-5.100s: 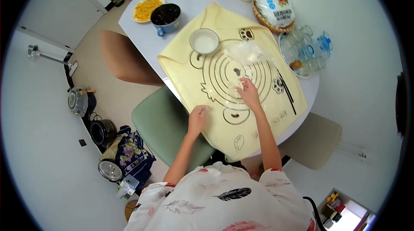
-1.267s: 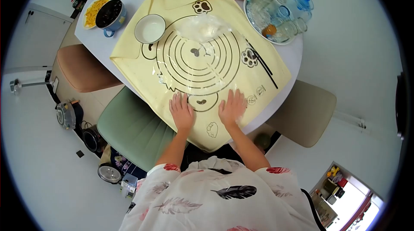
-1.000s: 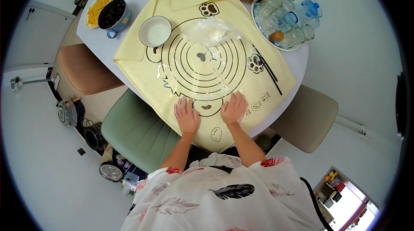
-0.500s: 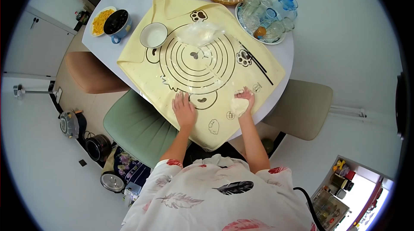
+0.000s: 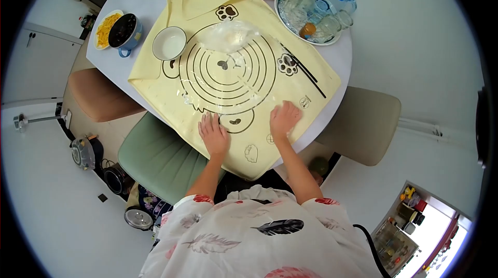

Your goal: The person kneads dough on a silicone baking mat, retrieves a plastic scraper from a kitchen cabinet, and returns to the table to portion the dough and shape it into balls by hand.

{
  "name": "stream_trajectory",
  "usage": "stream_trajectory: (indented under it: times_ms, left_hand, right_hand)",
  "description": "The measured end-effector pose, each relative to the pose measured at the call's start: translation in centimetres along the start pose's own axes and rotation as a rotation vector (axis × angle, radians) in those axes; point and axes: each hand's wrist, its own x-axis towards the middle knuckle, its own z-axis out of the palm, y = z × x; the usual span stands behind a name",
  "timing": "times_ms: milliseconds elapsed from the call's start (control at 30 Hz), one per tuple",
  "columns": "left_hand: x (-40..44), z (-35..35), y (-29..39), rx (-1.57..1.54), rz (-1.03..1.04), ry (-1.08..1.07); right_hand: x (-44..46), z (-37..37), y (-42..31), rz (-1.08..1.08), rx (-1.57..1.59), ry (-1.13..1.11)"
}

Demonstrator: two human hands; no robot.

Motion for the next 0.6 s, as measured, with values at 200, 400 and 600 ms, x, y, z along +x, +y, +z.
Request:
stream_trajectory:
  times_ms: [200, 400, 600]
  left_hand:
    - [0.0, -0.1, 0.0, 0.027, -0.031, -0.083]
    - [0.4, -0.2, 0.0, 0.016, -0.039, -0.102]
    - [0.2, 0.0, -0.3, 0.013, -0.028, -0.089]
  right_hand:
    - [0.8, 0.6, -1.7, -0.152, -0.005, -0.119]
    - [4.8, 3.8, -3.3, -0.097, 0.038, -0.092]
    - [7.9, 5.4, -2.7, -0.05, 0.142, 0.015]
